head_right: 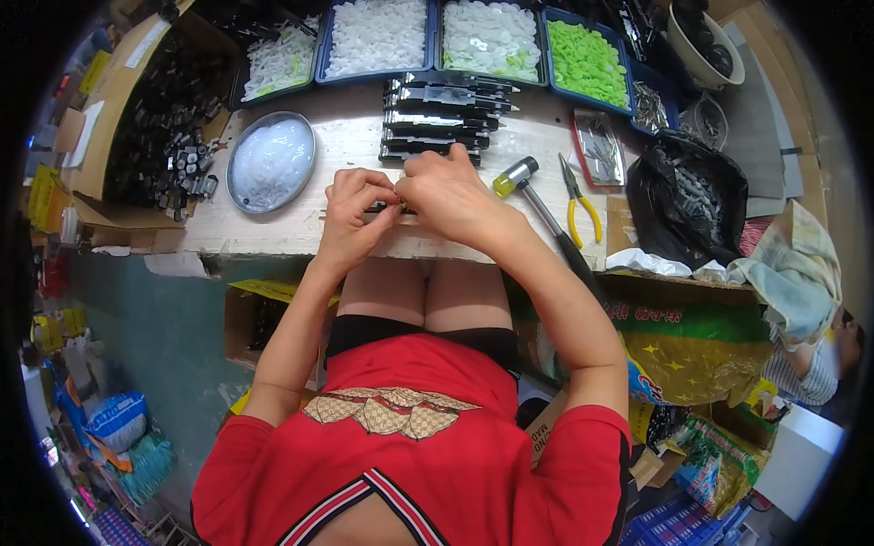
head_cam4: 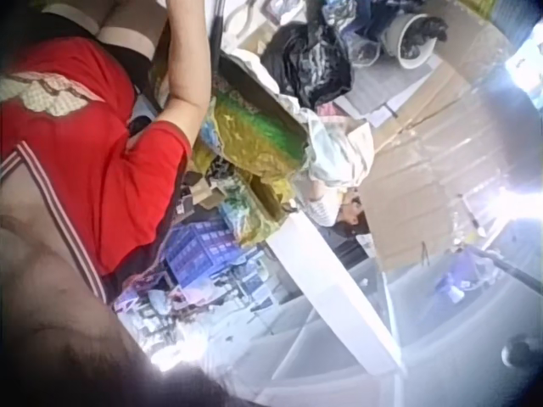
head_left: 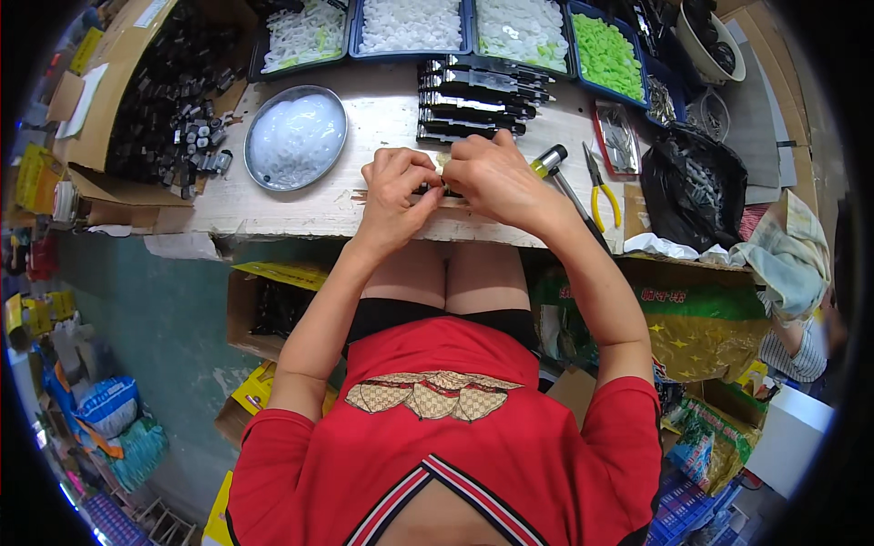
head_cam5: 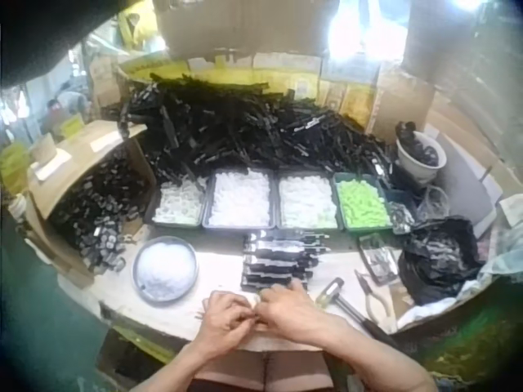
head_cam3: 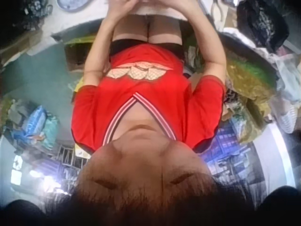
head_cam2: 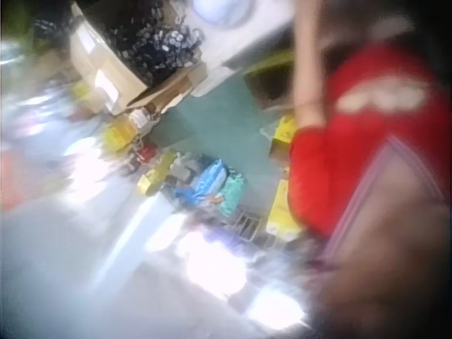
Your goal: Assembling small plastic parts into a housing unit at a workshop station.
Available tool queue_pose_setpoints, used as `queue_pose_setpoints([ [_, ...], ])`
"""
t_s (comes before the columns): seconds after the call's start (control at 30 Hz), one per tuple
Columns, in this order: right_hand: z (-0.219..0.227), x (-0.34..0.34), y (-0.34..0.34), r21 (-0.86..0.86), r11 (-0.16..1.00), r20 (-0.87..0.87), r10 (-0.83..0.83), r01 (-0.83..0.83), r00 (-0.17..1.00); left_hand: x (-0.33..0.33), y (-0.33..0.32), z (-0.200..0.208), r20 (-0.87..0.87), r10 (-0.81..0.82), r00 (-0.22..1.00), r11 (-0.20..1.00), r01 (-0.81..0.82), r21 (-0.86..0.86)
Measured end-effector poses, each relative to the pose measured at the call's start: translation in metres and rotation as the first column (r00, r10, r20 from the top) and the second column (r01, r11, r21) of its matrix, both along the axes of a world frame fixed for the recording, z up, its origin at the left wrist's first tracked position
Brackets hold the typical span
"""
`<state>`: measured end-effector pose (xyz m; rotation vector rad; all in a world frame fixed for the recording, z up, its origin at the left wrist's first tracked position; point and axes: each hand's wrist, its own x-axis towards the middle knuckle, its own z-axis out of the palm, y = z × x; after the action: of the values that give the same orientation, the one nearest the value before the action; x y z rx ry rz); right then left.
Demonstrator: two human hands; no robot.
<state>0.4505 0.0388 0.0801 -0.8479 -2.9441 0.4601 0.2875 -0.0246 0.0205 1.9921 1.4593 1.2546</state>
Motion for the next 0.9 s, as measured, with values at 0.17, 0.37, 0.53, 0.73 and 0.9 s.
queue_pose_setpoints([
  [0.17, 0.0, 0.05, 0.001, 0.016, 0.973, -0.418, -0.204, 0.231, 0.885, 0.007, 0.001, 0.006, -0.117, 0.041, 0.992, 0.999, -0.04, 0.013],
  [0.37, 0.02, 0.143, 0.01, 0.038, 0.859, -0.361, -0.465, 0.511, 0.808, 0.004, 0.004, 0.002, -0.218, 0.028, 0.976, 0.999, -0.022, 0.033],
  [0.53, 0.047, 0.248, 0.022, 0.371, 0.56, -0.388, -0.631, 0.741, 0.671, 0.004, 0.01, 0.009, -0.293, -0.034, 0.955, 0.998, 0.048, 0.043],
  [0.73, 0.022, 0.332, 0.042, 0.331, 0.321, 0.033, -0.944, 0.887, 0.329, 0.002, 0.006, 0.009, -0.3, -0.053, 0.953, 0.997, 0.069, 0.041],
  [0.9, -0.002, 0.321, 0.051, 0.337, 0.32, 0.066, -0.946, 0.885, 0.317, -0.015, 0.014, 0.015, -0.218, -0.191, 0.957, 0.976, 0.161, -0.146],
])
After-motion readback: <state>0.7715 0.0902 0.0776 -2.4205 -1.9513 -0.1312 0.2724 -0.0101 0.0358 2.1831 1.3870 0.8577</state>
